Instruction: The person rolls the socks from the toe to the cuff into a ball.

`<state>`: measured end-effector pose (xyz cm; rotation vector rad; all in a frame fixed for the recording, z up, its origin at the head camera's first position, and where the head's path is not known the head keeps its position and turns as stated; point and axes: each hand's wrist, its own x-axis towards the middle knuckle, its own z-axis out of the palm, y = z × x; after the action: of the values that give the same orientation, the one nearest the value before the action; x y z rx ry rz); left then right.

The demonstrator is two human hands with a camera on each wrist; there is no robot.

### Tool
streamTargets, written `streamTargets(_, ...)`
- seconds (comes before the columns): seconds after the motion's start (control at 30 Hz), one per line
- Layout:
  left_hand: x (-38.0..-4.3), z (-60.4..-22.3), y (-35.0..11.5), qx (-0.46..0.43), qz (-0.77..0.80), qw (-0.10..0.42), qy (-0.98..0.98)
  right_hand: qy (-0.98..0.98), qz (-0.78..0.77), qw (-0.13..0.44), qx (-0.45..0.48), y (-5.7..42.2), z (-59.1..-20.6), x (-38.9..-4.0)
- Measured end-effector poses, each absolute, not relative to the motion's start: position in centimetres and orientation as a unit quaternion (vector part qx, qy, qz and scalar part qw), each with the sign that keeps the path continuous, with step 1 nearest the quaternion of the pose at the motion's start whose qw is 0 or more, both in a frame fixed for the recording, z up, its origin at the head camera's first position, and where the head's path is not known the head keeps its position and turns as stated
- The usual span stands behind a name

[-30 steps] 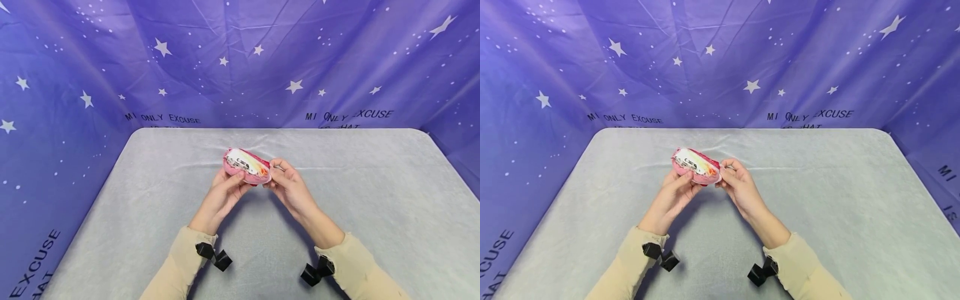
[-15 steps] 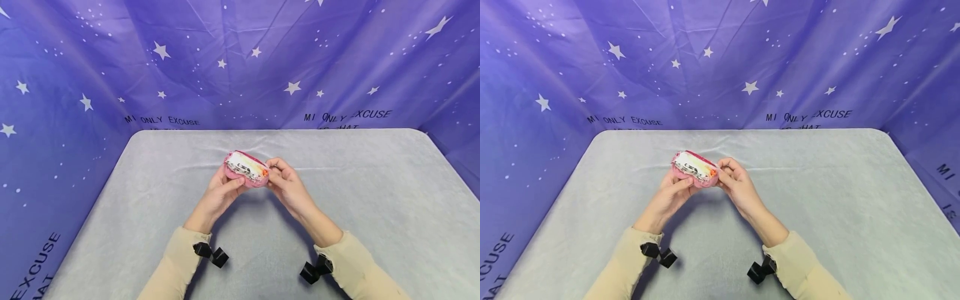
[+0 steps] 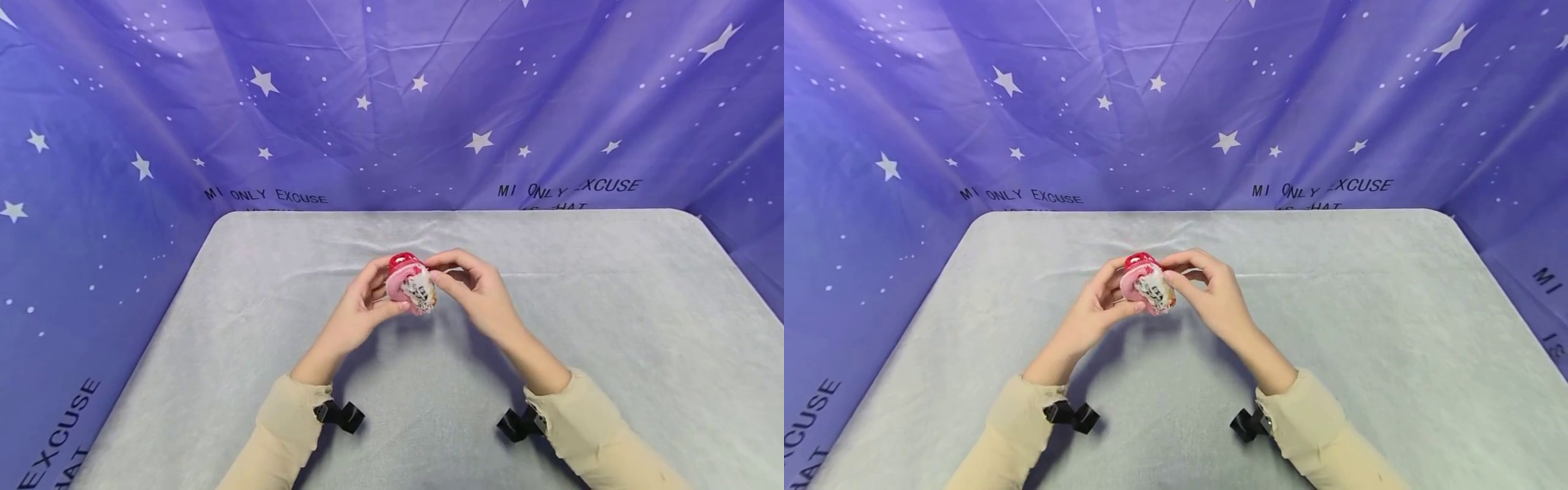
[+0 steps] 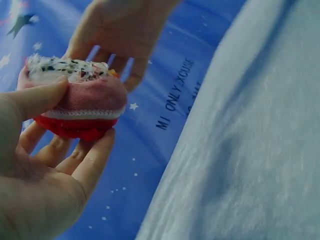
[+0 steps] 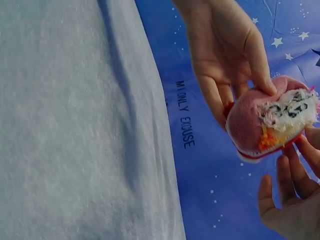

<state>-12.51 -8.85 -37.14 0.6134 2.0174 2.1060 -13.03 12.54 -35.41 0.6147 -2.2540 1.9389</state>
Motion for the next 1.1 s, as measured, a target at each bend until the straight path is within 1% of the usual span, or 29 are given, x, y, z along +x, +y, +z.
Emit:
streamTargets(0.13,-12.5,-37.1,-8.8,0.230,0.681,0.073,0.691,-0.751,0.630,0.035,0.196,13.1,-35.3,-13.3)
streamTargets(0.3,-12.4,-37.1,-8.9,0.233,0.660,0.086,0.709,-0.745,0.641,-0.031,0.183,13.5,-35.4,-13.6)
streamTargets(0.4,-12.2,-36.9,-9.0,0.239,0.655,0.093,0.711,-0.739,0.645,-0.049,0.188,13.6,-35.5,-13.7)
streamTargets(0.6,-12.1,-36.4,-8.9,0.243,0.672,0.094,0.693,-0.736,0.641,-0.015,0.219,13.2,-35.8,-13.2)
streamTargets(0.7,-12.1,-36.4,-8.9,0.250,0.683,0.100,0.679,-0.730,0.643,0.021,0.230,13.0,-36.0,-12.9)
streamTargets(0.77,-12.1,-36.5,-8.9,0.256,0.685,0.112,0.672,-0.727,0.644,0.051,0.233,12.9,-36.1,-12.9)
streamTargets(0.83,-12.1,-36.5,-8.9,0.264,0.687,0.125,0.666,-0.724,0.645,0.068,0.234,12.9,-36.2,-12.9)
streamTargets(0.9,-12.0,-36.7,-8.9,0.264,0.687,0.136,0.663,-0.721,0.648,0.063,0.237,13.0,-36.3,-13.0)
streamTargets(0.97,-12.0,-36.8,-8.8,0.260,0.689,0.139,0.662,-0.718,0.652,0.043,0.238,13.1,-36.5,-13.0)
streamTargets(1.03,-11.9,-36.9,-8.7,0.251,0.692,0.135,0.664,-0.720,0.653,0.017,0.233,13.3,-36.6,-13.1)
streamTargets(1.1,-11.9,-37.0,-8.6,0.242,0.695,0.125,0.666,-0.723,0.653,0.005,0.222,13.5,-36.7,-13.2)
